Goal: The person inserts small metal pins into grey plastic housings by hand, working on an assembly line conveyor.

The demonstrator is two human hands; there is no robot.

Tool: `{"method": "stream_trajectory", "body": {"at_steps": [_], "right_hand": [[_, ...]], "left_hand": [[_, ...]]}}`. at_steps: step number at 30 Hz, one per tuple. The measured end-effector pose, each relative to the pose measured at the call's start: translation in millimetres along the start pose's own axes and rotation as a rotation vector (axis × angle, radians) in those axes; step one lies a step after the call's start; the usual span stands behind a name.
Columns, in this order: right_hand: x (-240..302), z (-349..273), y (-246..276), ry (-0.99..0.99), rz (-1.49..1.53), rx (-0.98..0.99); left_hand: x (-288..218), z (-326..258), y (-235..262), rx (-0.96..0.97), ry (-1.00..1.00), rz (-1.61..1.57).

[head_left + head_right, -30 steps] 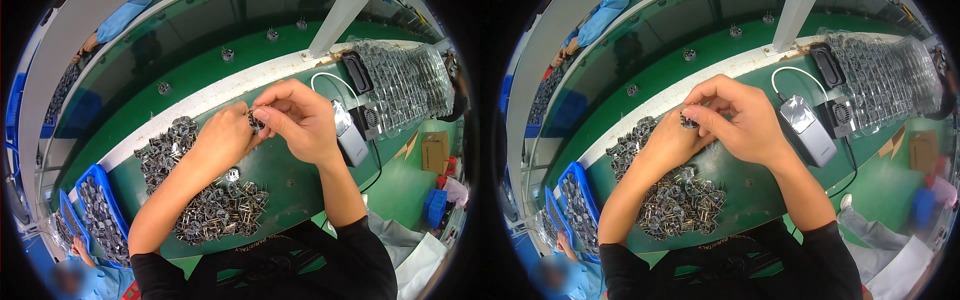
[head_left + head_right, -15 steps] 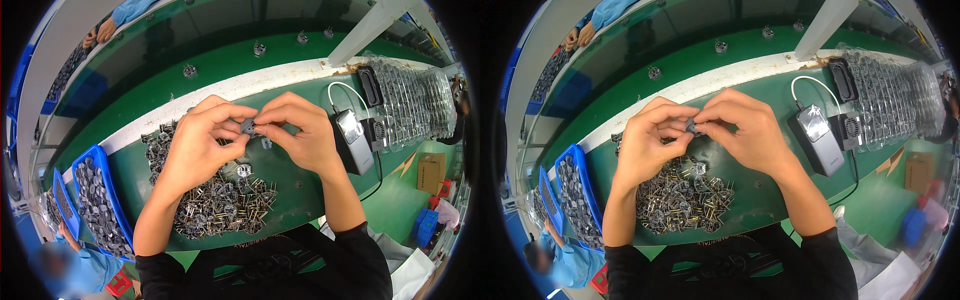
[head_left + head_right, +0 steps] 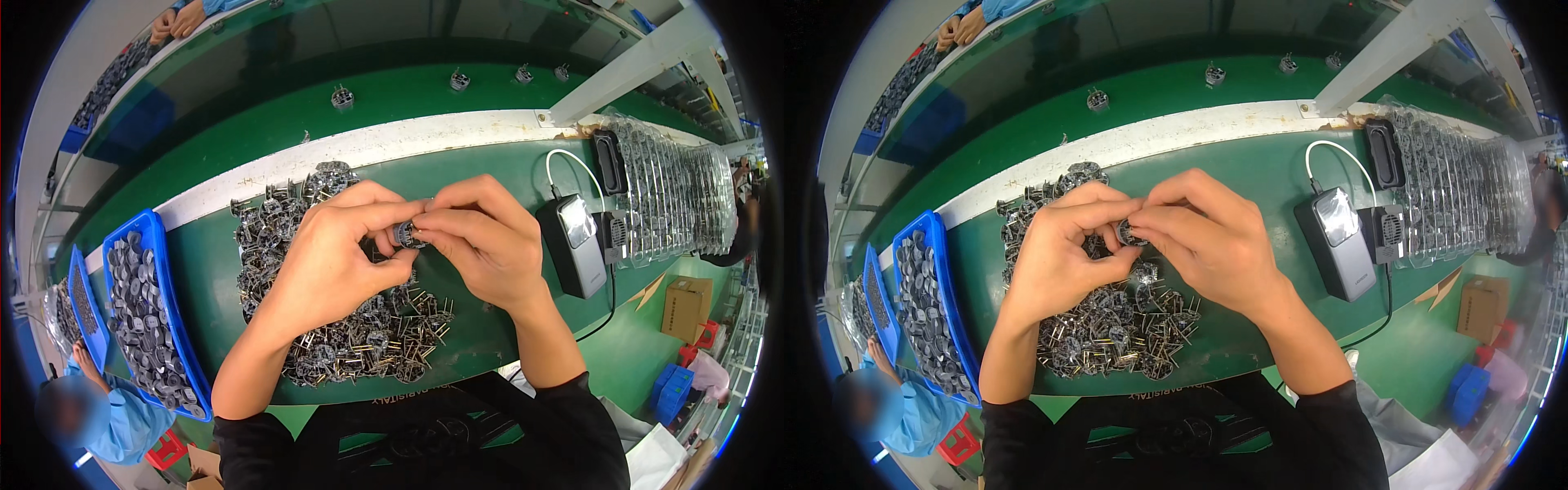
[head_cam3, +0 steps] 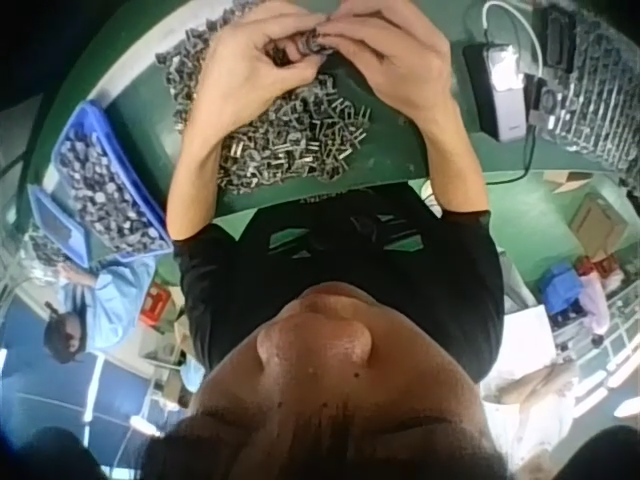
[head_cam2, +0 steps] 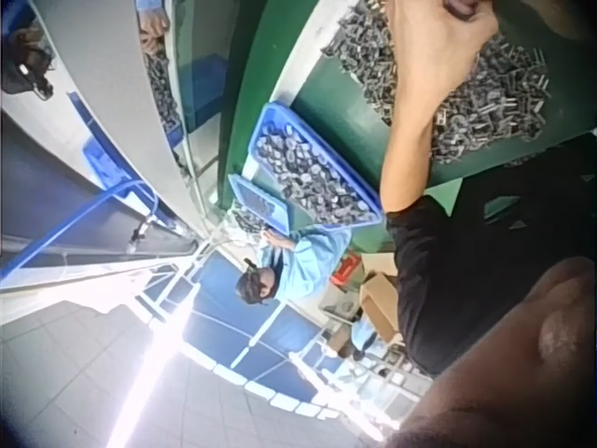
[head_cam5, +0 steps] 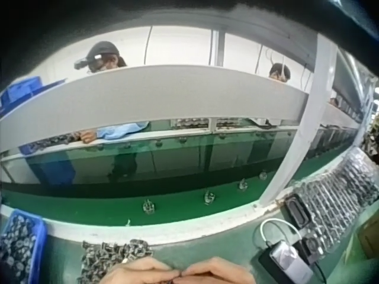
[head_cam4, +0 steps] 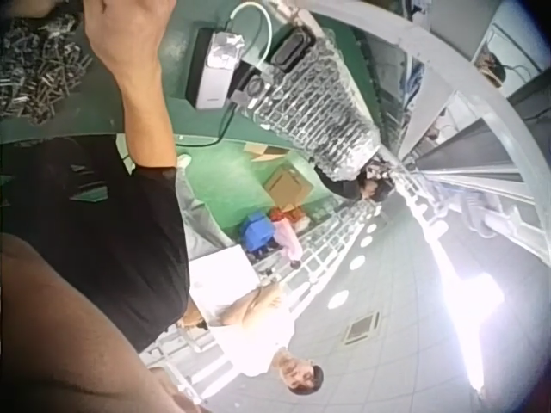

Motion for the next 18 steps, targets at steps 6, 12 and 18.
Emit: {"method": "stream_trajectory", "body": {"at_steps": [6,12,18], "right_hand": [[8,1,-9,0.041,-0.043,-0.028],[-7,3,-16,-0.156,-0.052,0.203],[-3,-7,-43,-0.116,-0.101,0.651]], "left_hand": [[1,-3,4,0.028,0.023,-0.083],[28,14,65,-0.169,0.066,0.067],[109,10,173,-0.599,0.332,0.538]]}}
Point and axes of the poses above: each hand's wrist, its own z-axis towards the middle knuckle, its own y-axis out of the back of the hand, x = y × z, the point moved 7 cm from there along z, towards the middle knuckle, and after that the axes turned 9 degrees about x, right-handed, at the moved point
